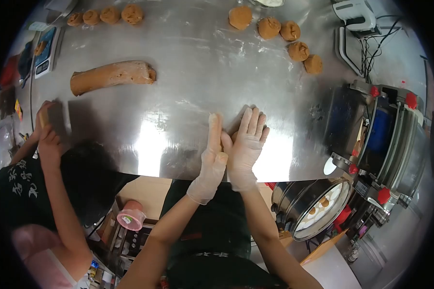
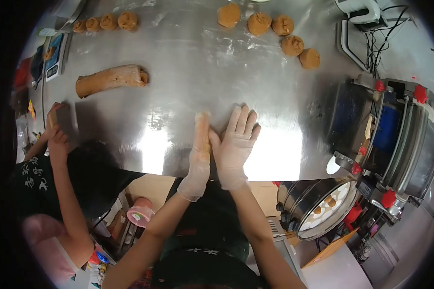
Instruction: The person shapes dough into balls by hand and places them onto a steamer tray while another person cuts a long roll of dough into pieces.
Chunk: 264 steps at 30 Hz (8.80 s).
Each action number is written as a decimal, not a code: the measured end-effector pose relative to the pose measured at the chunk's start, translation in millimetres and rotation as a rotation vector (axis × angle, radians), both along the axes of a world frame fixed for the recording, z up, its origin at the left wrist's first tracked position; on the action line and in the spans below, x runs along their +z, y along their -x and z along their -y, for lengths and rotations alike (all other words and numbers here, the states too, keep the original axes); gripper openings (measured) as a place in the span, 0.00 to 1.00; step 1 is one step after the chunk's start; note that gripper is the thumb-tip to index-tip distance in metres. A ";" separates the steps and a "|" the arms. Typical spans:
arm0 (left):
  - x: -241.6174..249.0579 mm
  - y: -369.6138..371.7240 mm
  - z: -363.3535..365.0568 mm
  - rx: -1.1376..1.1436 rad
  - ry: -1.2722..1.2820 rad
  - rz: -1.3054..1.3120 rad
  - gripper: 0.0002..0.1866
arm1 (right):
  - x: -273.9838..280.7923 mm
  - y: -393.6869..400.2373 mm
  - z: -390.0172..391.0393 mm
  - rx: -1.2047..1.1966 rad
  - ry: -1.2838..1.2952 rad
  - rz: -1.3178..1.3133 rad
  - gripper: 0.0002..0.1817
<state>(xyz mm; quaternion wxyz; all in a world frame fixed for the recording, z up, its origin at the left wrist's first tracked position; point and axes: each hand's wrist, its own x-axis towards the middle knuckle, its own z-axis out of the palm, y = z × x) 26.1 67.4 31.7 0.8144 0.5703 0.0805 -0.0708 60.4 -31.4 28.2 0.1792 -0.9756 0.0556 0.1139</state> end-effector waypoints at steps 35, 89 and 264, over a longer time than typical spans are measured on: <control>-14.5 -51.0 22.0 -0.216 -0.166 -0.015 0.67 | -1.2 7.1 23.1 -0.116 -0.913 0.046 0.51; -25.8 -52.5 35.3 -0.204 -0.271 0.159 0.56 | -8.1 25.0 30.7 -0.132 -0.827 0.000 0.53; -17.9 -32.4 52.5 0.348 -0.393 -0.298 0.13 | -29.6 -68.6 44.5 0.199 -0.045 0.310 0.07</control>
